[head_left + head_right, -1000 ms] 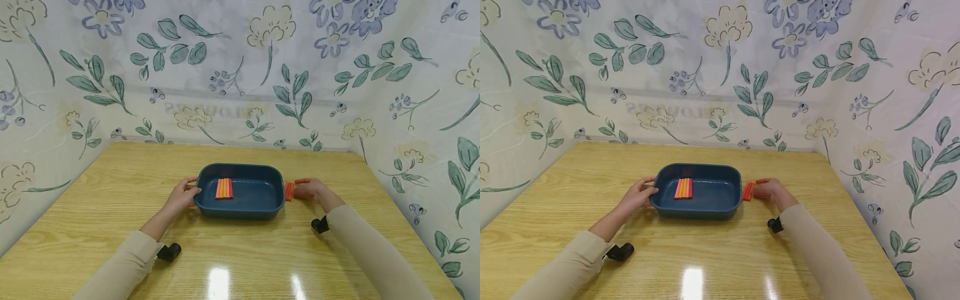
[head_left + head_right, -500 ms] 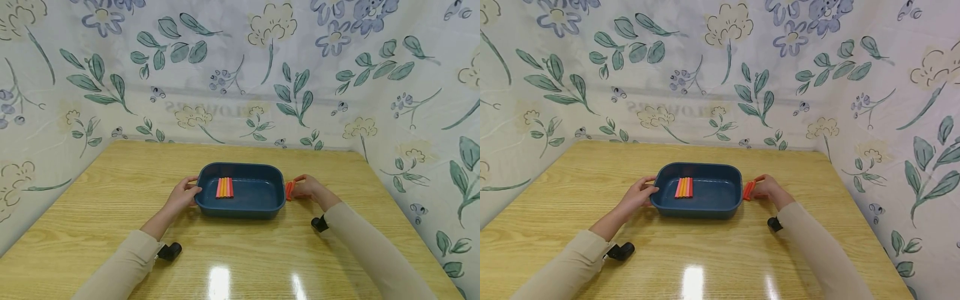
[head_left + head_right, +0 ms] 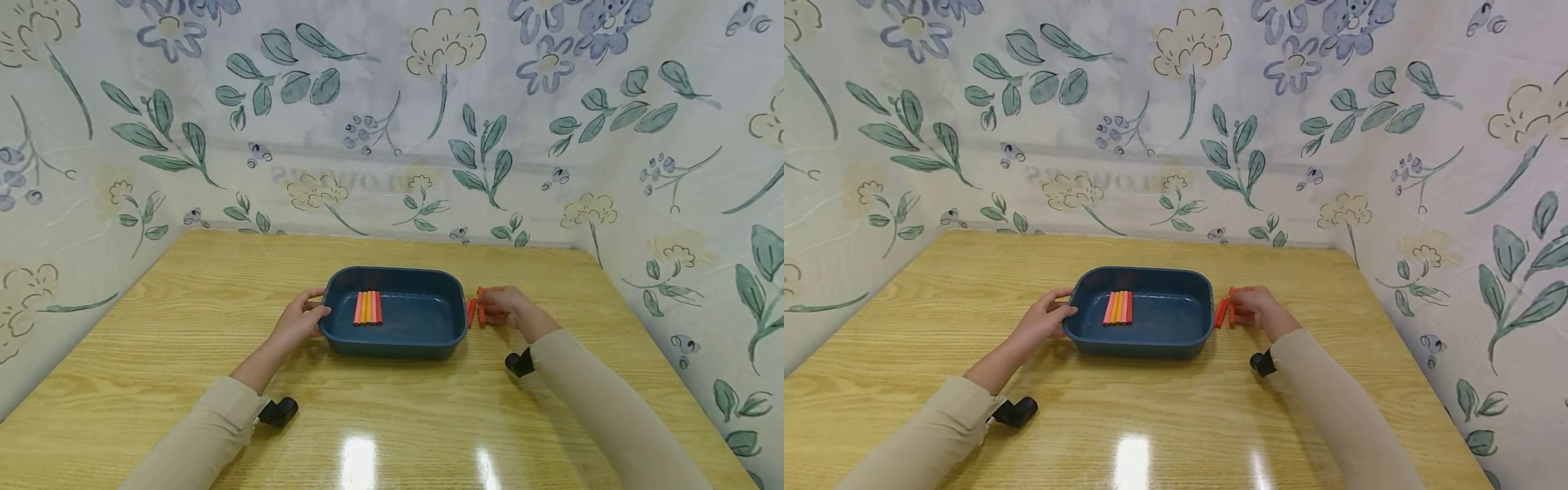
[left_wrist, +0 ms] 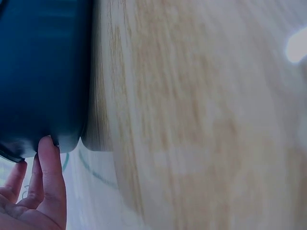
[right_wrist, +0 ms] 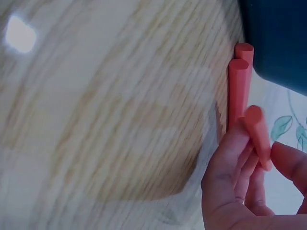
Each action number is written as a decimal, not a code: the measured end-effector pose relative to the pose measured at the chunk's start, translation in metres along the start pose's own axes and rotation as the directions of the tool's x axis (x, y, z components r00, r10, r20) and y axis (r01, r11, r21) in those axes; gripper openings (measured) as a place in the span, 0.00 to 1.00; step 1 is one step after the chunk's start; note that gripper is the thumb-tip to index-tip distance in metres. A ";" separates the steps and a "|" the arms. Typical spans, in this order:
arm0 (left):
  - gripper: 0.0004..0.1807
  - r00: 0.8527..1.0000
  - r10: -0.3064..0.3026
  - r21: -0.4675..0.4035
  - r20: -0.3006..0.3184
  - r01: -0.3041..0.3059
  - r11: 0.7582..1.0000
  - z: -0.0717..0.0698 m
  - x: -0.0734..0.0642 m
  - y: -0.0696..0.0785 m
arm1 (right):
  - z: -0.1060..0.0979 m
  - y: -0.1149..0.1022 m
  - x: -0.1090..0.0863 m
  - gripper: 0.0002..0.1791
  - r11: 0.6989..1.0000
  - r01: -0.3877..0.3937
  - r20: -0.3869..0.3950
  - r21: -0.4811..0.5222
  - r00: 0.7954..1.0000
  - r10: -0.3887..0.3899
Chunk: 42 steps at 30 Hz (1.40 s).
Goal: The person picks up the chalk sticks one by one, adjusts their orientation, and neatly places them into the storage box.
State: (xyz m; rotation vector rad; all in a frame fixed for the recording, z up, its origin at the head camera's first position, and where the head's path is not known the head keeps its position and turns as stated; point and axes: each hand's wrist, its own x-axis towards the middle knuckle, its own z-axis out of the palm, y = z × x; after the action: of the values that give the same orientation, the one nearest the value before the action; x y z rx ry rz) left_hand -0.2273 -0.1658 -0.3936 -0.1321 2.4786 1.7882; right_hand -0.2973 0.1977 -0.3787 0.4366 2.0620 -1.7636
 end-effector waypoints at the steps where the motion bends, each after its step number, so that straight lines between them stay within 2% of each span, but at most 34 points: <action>1: 0.27 1.000 -0.002 0.000 0.000 0.002 1.000 0.000 0.000 0.000 | 0.000 -0.001 0.000 0.23 1.000 -0.003 0.002 0.017 1.000 0.003; 4: 0.27 1.000 -0.007 0.004 -0.001 0.007 1.000 0.000 0.000 0.001 | -0.003 0.003 0.011 0.22 0.999 -0.010 -0.004 0.049 1.000 0.010; 16: 0.27 1.000 0.000 0.007 0.002 0.000 1.000 -0.001 -0.001 0.001 | -0.001 -0.012 0.006 0.19 0.999 -0.002 -0.007 0.054 1.000 0.003; 24: 0.27 1.000 -0.009 0.009 -0.004 0.009 1.000 0.000 -0.001 0.001 | 0.002 -0.022 0.005 0.25 0.997 0.026 0.041 0.077 0.999 -0.029; 29: 0.27 1.000 -0.019 0.006 -0.005 0.019 1.000 0.000 -0.001 0.001 | 0.006 -0.030 0.003 0.25 0.996 0.032 0.044 0.087 0.998 -0.036; 42: 0.27 1.000 -0.014 0.003 0.007 0.014 1.000 -0.001 -0.002 0.002 | 0.020 -0.051 -0.001 0.19 0.997 0.062 0.073 0.051 0.995 -0.066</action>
State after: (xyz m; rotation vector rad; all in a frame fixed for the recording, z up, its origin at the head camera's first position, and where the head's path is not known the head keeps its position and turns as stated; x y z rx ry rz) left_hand -0.2259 -0.1662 -0.3914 -0.1423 2.4693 1.7770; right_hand -0.3187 0.1704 -0.3365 0.3163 2.0062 -1.8412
